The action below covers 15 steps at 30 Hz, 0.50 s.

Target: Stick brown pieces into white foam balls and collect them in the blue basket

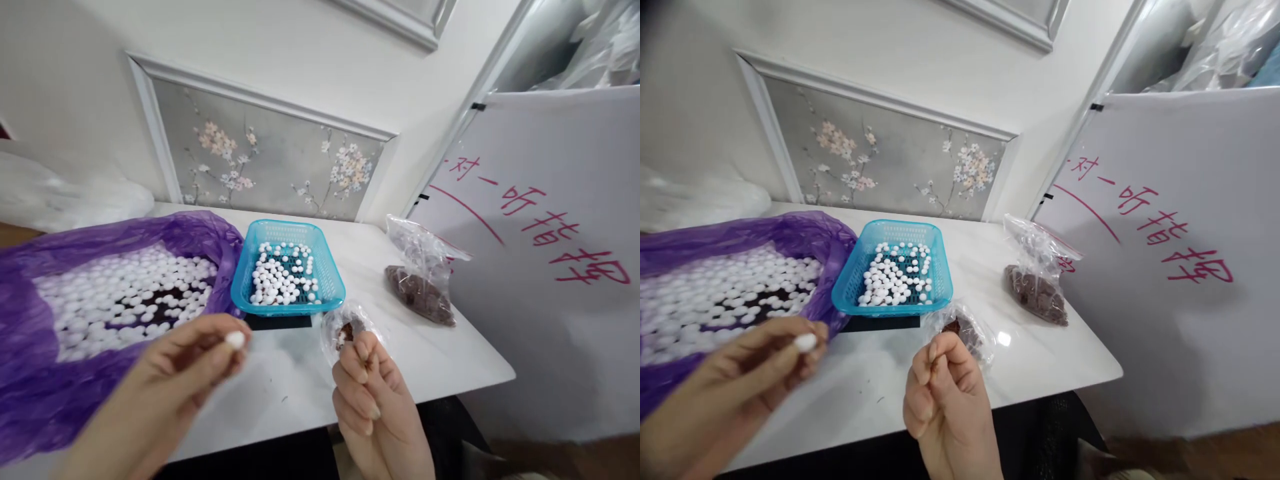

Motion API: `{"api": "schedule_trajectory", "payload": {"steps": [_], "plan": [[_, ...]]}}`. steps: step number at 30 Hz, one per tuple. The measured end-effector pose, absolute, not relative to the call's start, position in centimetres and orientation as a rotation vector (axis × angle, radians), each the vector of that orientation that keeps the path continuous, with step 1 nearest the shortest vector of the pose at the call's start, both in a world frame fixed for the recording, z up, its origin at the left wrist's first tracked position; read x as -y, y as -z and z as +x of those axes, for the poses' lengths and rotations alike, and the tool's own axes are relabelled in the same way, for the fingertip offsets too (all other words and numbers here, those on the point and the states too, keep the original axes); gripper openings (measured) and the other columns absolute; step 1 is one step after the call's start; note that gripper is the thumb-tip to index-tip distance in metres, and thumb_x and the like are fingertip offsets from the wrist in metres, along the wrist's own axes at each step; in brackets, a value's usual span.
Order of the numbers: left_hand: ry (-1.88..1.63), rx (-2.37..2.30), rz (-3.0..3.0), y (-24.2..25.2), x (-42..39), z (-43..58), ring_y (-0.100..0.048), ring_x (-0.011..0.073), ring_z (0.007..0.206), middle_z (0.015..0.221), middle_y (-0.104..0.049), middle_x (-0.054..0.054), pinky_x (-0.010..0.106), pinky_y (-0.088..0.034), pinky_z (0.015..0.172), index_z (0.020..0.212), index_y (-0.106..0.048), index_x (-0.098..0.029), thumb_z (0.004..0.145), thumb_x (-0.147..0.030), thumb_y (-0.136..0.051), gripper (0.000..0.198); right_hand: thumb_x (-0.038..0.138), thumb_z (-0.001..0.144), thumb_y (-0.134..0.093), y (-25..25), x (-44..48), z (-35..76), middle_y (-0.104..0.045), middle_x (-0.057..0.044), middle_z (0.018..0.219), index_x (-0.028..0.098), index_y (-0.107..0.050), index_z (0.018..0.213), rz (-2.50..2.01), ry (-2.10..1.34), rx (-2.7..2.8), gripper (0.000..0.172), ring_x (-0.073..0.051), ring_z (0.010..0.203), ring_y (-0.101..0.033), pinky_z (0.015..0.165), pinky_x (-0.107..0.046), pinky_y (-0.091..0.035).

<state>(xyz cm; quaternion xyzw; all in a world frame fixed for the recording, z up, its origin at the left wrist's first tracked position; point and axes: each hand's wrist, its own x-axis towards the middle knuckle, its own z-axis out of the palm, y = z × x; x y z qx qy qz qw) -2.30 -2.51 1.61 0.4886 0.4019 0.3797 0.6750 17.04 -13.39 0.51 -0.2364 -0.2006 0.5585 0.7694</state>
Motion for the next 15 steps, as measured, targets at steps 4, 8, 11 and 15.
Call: {"api": "schedule_trajectory", "payload": {"steps": [4,8,11,15], "plan": [[-0.654,-0.681,0.61,-2.3,6.0,1.7,-0.067,0.0072,0.064,0.078,-0.073,0.0,0.012,-0.057,0.065,0.073,-0.076,-0.021,0.058,-0.023,-0.088,0.019,0.028,0.081,-0.073,-0.2,13.2,16.4,-0.045,0.008,0.062,0.025,-0.07,0.079,-0.507,-1.276,0.497,0.004,0.0,0.039,-0.022,0.036,-0.007,-0.035],[-0.626,-0.543,0.434,-1.6,6.0,1.8,-0.068,0.0059,0.062,0.078,-0.073,0.002,0.011,-0.058,0.062,0.075,-0.077,-0.017,0.062,-0.015,-0.085,0.016,0.029,0.079,-0.075,-0.3,13.2,16.0,-0.053,0.006,0.064,0.022,-0.069,0.077,-0.594,-1.322,0.456,0.01,0.001,0.041,-0.037,0.038,-0.008,-0.038],[-0.657,-0.509,0.388,-1.2,5.6,1.0,-0.069,0.0064,0.061,0.075,-0.073,0.002,0.012,-0.059,0.061,0.078,-0.077,-0.016,0.063,-0.014,-0.085,0.017,0.027,0.075,-0.08,-0.5,13.1,15.8,-0.055,0.006,0.064,0.021,-0.069,0.075,-0.623,-1.323,0.416,0.012,0.0,0.043,-0.045,0.04,-0.008,-0.039],[-0.7,-0.467,0.375,-0.9,5.4,0.6,-0.071,0.0093,0.069,0.08,-0.074,0.004,0.014,-0.06,0.067,0.081,-0.078,-0.015,0.063,-0.014,-0.085,0.019,0.023,0.073,-0.081,-0.4,12.8,15.3,-0.059,0.005,0.064,0.02,-0.069,0.076,-0.619,-1.325,0.367,0.013,-0.001,0.046,-0.052,0.042,-0.01,-0.041]]}}
